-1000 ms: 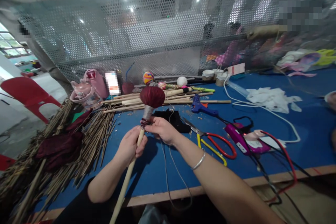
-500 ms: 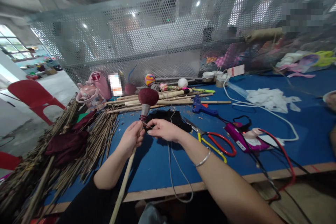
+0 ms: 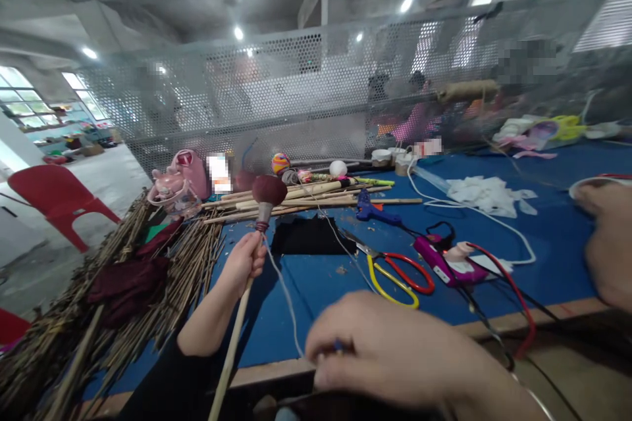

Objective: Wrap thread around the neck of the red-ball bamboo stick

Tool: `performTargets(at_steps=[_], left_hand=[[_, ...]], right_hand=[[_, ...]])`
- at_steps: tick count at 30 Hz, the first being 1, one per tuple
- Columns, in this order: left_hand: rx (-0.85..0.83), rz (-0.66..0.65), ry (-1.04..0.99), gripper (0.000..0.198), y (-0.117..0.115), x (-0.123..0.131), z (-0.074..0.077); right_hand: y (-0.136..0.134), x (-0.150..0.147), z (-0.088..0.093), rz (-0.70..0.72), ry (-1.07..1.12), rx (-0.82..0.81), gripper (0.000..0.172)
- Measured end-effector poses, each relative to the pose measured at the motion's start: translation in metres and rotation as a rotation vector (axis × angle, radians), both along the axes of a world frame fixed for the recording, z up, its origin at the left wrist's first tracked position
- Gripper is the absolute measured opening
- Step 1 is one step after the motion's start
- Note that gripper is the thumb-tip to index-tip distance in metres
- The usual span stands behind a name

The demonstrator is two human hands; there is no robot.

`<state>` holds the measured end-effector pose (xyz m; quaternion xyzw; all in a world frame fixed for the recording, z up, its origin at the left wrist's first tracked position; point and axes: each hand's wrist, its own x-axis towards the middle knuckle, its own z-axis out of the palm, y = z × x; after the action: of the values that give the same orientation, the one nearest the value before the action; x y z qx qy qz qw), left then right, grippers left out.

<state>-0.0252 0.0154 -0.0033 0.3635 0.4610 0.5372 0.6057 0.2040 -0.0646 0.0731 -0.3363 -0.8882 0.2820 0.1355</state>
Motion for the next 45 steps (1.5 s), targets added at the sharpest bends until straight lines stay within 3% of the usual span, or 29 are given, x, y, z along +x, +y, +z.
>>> performTargets(at_steps=[3,5,7,9,11,13,15,17,22,27,34,39,42,45], left_hand=[[0.009,-0.019,0.067,0.033,-0.007,0.004,0.004],[0.013,-0.019,0.106,0.033,-0.010,0.007,0.005],[0.009,-0.027,0.119,0.032,-0.011,0.010,0.006],[0.007,-0.035,0.126,0.031,-0.012,0.013,0.007],[0.018,-0.031,0.171,0.030,-0.012,0.014,0.006],[0.040,-0.014,0.257,0.029,-0.012,0.015,0.004],[0.064,0.018,0.356,0.028,-0.011,0.013,0.002],[0.081,0.057,0.430,0.028,-0.010,0.011,-0.001],[0.060,0.082,0.395,0.026,-0.007,0.010,-0.002],[-0.012,0.029,0.100,0.028,-0.010,0.015,0.005],[0.079,0.036,0.006,0.027,-0.014,0.017,0.007],[0.160,-0.088,0.038,0.025,-0.018,0.017,0.012],[0.139,-0.148,0.107,0.029,-0.020,0.019,0.010],[0.143,-0.023,0.256,0.033,-0.019,0.020,0.002]], right_hand=[[0.039,0.000,-0.020,-0.352,0.084,0.019,0.044],[0.061,-0.007,-0.033,-0.444,0.225,-0.098,0.047],[0.078,-0.019,-0.042,-0.386,0.350,-0.318,0.037],[0.090,-0.036,-0.049,-0.350,0.457,-0.429,0.029],[0.101,-0.055,-0.055,-0.334,0.540,-0.454,0.041],[0.113,-0.073,-0.060,-0.238,0.573,-0.582,0.048],[0.123,-0.088,-0.066,-0.147,0.560,-0.756,0.041],[0.130,-0.096,-0.071,-0.163,0.527,-0.831,0.035],[0.128,-0.093,-0.071,-0.276,0.564,-0.758,0.007],[0.121,-0.085,-0.065,-0.250,0.727,-0.757,0.022],[0.127,-0.086,-0.069,-0.163,0.803,-0.823,0.028],[0.128,-0.081,-0.068,-0.037,0.869,-0.929,0.032],[0.125,-0.080,-0.068,-0.062,0.886,-0.908,0.028],[0.122,-0.084,-0.072,-0.154,0.845,-0.860,0.028]])
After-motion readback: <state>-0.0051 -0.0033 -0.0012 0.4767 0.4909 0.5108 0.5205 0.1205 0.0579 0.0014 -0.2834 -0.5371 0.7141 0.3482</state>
